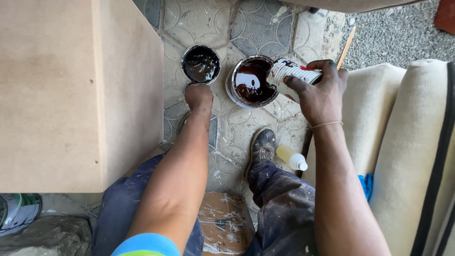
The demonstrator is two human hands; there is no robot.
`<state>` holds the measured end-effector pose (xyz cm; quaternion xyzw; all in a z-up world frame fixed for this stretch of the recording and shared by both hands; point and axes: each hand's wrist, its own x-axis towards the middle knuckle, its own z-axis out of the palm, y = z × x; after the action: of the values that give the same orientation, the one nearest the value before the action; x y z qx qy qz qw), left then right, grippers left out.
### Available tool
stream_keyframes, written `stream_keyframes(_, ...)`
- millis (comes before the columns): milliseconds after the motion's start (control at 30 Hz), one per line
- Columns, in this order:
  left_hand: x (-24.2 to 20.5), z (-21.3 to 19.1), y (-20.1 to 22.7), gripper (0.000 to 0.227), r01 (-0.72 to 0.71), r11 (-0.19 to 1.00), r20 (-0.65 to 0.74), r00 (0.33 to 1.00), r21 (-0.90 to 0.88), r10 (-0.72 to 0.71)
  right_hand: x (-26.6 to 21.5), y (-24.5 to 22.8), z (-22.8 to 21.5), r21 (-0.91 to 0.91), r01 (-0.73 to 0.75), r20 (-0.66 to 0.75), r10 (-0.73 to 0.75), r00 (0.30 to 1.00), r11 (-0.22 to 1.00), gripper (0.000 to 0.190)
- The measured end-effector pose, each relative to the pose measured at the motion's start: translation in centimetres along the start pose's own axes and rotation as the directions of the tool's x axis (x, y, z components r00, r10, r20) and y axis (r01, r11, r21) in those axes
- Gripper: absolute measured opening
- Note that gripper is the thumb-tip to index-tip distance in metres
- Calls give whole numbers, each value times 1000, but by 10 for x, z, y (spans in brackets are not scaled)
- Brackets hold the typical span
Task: Mixing wood stain by pouring liquid from a small can into a larger container and stirring with a wooden stick.
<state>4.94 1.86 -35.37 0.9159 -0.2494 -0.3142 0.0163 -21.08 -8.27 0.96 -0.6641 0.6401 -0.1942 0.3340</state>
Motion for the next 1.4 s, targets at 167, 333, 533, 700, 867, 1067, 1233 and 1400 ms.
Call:
stream_keyframes(167, -124, -186, 61, 33, -28, 850, -66, 998, -526, -8, 4, 7, 2, -27, 7, 6, -7, 1000, 1000, 56)
stream_keyframes(333, -279, -276, 97, 36, -117, 770, 59, 979, -627, 197, -2, -10, -2, -37, 1, -5, -1, 1000, 999, 58)
stream_keyframes(533, -299, -239, 122, 40, 206, 602, 506, 772, -771, 384, -15, -14, 3, -52, -66, 19, 68, 998, 996, 59)
stream_keyframes(700, -280, -242, 145, 100, 428, 456, 617, 641, -781, 456, -14, -9, 9, -83, -101, -19, 100, 995, 991, 58)
stream_keyframes(867, -267, -210, 153, 49, 444, 348, 560, 717, -826, 416, -24, -8, 20, -106, -88, -27, 85, 996, 991, 60)
stream_keyframes(1067, -268, -207, 159, 81, 416, 312, 501, 821, -854, 276, -31, -8, 26, -88, -6, 50, 11, 999, 996, 47)
stream_keyframes(1233, -240, -186, 139, 80, 348, 372, 448, 865, -860, 225, -16, 4, 22, 22, -90, 332, 78, 940, 996, 60)
stream_keyframes(1400, -216, -190, 125, 68, 180, 592, 330, 931, -786, 154, -6, 17, 5, 374, -222, 355, 83, 931, 900, 41)
